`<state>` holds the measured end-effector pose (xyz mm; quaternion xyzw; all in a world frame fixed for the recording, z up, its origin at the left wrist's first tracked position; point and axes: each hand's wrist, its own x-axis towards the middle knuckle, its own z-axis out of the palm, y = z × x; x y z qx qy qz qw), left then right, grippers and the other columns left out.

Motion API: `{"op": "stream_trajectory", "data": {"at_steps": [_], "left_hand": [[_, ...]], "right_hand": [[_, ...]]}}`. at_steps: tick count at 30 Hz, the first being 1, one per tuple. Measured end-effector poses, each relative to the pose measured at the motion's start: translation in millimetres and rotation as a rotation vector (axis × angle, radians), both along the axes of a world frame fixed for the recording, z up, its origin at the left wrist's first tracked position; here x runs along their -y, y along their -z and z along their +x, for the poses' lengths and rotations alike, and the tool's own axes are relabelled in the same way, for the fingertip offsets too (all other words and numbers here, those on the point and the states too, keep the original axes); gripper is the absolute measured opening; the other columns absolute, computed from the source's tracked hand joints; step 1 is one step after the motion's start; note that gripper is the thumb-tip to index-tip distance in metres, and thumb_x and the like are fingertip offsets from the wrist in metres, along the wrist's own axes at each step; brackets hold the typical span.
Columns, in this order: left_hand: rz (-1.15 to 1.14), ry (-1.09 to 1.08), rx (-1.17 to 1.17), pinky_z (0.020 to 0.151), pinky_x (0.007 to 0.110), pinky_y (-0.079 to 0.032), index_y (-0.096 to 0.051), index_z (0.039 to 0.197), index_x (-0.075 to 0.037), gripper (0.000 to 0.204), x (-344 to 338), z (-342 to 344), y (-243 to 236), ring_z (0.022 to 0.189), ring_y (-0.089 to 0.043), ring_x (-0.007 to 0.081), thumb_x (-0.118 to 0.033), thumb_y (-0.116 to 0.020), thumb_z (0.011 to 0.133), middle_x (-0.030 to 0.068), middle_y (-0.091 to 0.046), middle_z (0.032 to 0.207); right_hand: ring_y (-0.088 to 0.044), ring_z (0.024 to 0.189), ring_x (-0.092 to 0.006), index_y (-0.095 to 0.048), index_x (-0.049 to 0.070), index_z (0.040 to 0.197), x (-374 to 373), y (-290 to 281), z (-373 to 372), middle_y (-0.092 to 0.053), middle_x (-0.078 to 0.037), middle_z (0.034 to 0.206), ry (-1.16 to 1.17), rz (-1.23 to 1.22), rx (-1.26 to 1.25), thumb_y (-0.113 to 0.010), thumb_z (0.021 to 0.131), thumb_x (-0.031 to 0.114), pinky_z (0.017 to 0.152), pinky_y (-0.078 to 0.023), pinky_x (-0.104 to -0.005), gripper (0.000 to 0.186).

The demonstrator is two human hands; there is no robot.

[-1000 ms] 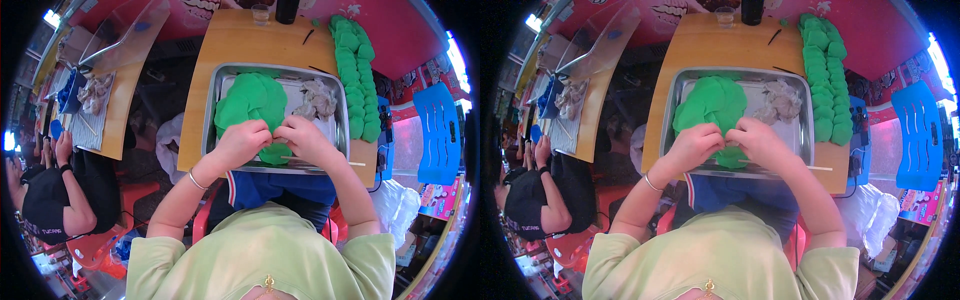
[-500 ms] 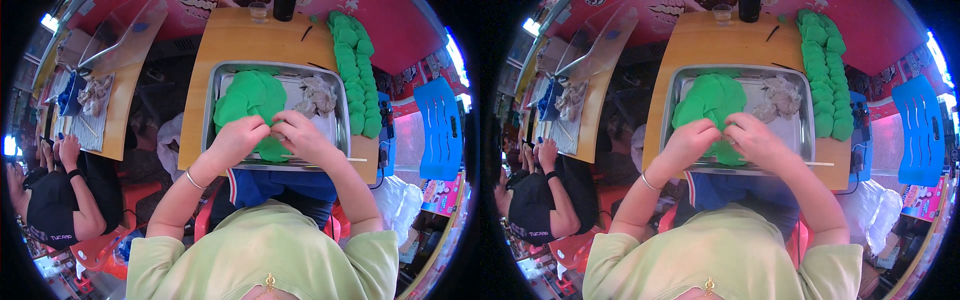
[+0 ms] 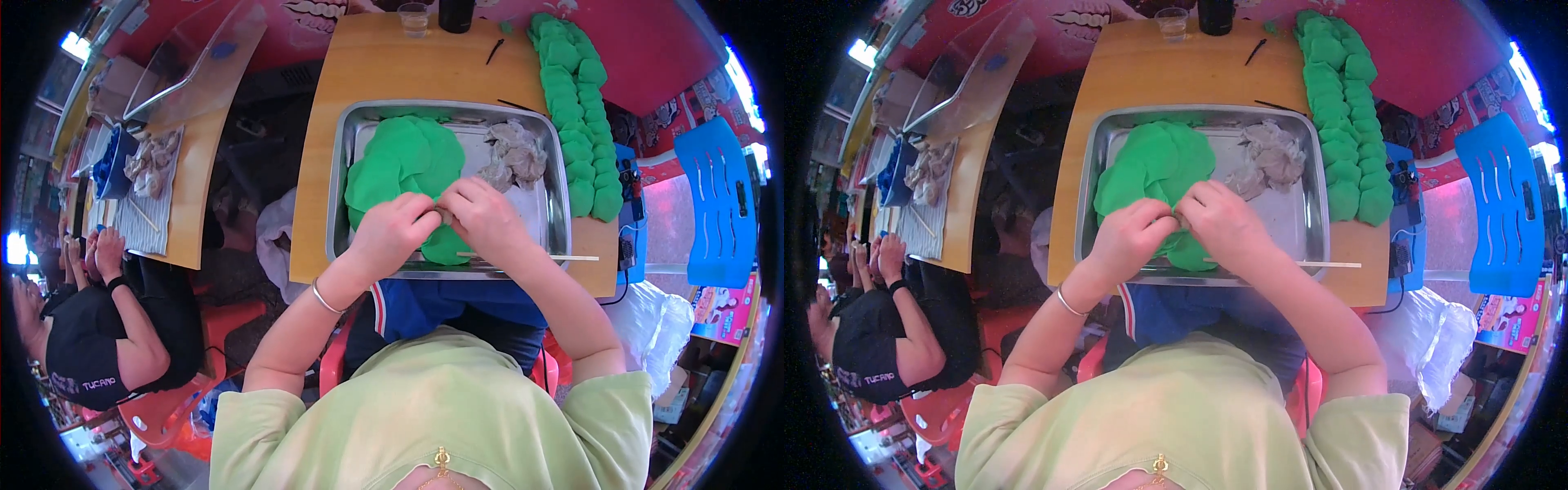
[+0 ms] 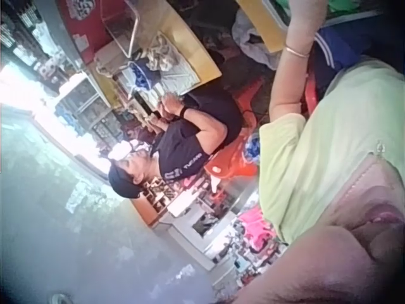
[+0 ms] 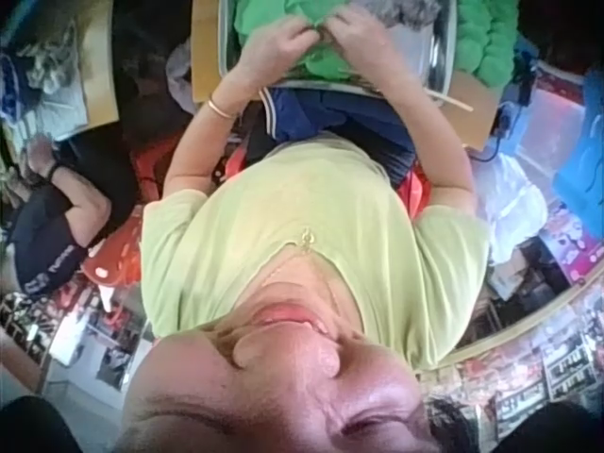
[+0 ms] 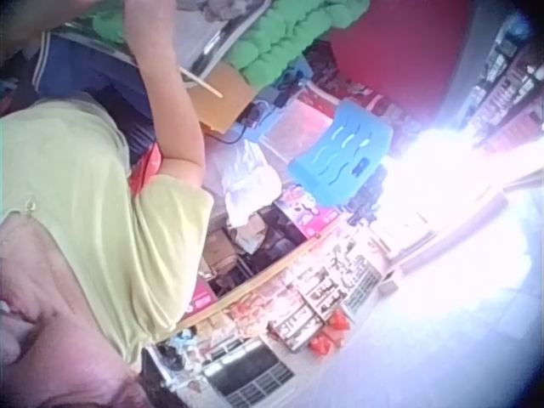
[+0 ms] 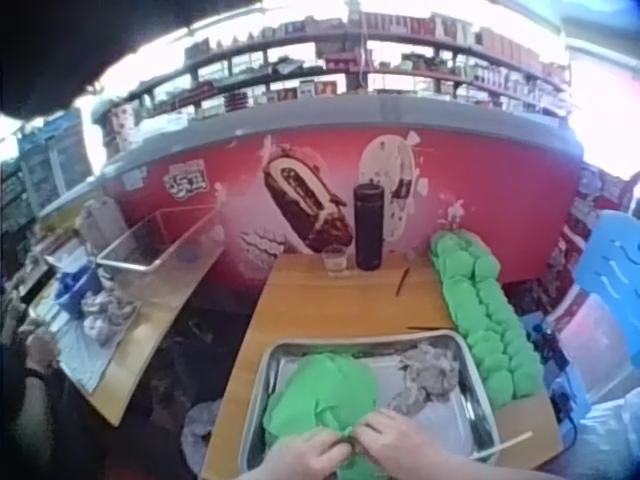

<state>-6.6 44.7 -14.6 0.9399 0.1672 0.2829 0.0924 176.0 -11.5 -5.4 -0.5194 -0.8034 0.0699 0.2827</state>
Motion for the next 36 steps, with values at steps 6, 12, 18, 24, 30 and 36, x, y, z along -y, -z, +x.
{"op": "stream_trajectory", "data": {"at_steps": [6,12,18,24,30,36], "left_hand": [[-0.24,-0.018,0.067,0.061,0.034,-0.049,-0.056,0.085,-0.004,0.014,0,-2,0,0.078,-0.06,0.0244,-0.005,-0.061,0.073,0.0086,-0.058,0.083],[-0.506,-0.005,0.162,0.063,0.033,-0.049,-0.056,0.088,-0.002,0.017,-6,-5,-3,0.074,-0.059,0.0248,0.002,-0.065,0.074,0.0105,-0.059,0.082],[-0.666,-0.027,0.214,0.064,0.033,-0.047,-0.054,0.089,-0.002,0.018,-3,-2,-1,0.072,-0.058,0.0244,0.004,-0.064,0.075,0.0102,-0.056,0.079],[-0.586,-0.013,0.202,0.063,0.033,-0.046,-0.052,0.086,-0.002,0.018,-5,-3,5,0.072,-0.056,0.0253,0.004,-0.065,0.074,0.0102,-0.055,0.078],[-0.556,-0.023,0.201,0.063,0.03,-0.047,-0.051,0.083,-0.001,0.019,-5,-2,6,0.072,-0.057,0.0227,0.005,-0.067,0.074,0.0087,-0.057,0.079],[-0.572,-0.023,0.184,0.064,0.031,-0.046,-0.05,0.083,-0.002,0.019,-4,-2,6,0.072,-0.057,0.0229,0.005,-0.066,0.074,0.0089,-0.057,0.078]], "right_hand": [[-0.058,0.077,-0.0303,-0.057,0.004,0.091,-2,-1,5,-0.057,-0.011,0.087,-0.002,-0.137,-0.15,-0.063,0.068,-0.004,0.068,-0.049,-0.0371,0.024],[-0.061,0.083,-0.0295,-0.06,0.001,0.095,-7,-9,14,-0.06,-0.014,0.093,-0.195,-0.192,-0.318,-0.065,0.073,0.0,0.072,-0.05,-0.0352,0.022],[-0.061,0.079,-0.0289,-0.062,-0.001,0.081,-9,-7,13,-0.061,-0.012,0.089,-0.099,-0.18,-0.169,-0.066,0.075,0.006,0.069,-0.05,-0.0356,0.009],[-0.06,0.073,-0.0269,-0.059,0.004,0.076,-10,-10,4,-0.06,-0.008,0.077,0.014,-0.117,-0.025,-0.067,0.071,0.006,0.061,-0.049,-0.037,0.01],[-0.06,0.072,-0.0249,-0.06,0.007,0.076,-8,-7,2,-0.059,-0.005,0.073,0.05,-0.087,-0.024,-0.069,0.068,0.007,0.058,-0.048,-0.0365,0.012],[-0.059,0.074,-0.0232,-0.063,0.01,0.074,-6,-4,12,-0.058,-0.004,0.076,-0.077,-0.01,-0.004,-0.065,0.071,0.012,0.058,-0.048,-0.036,0.004]]}}
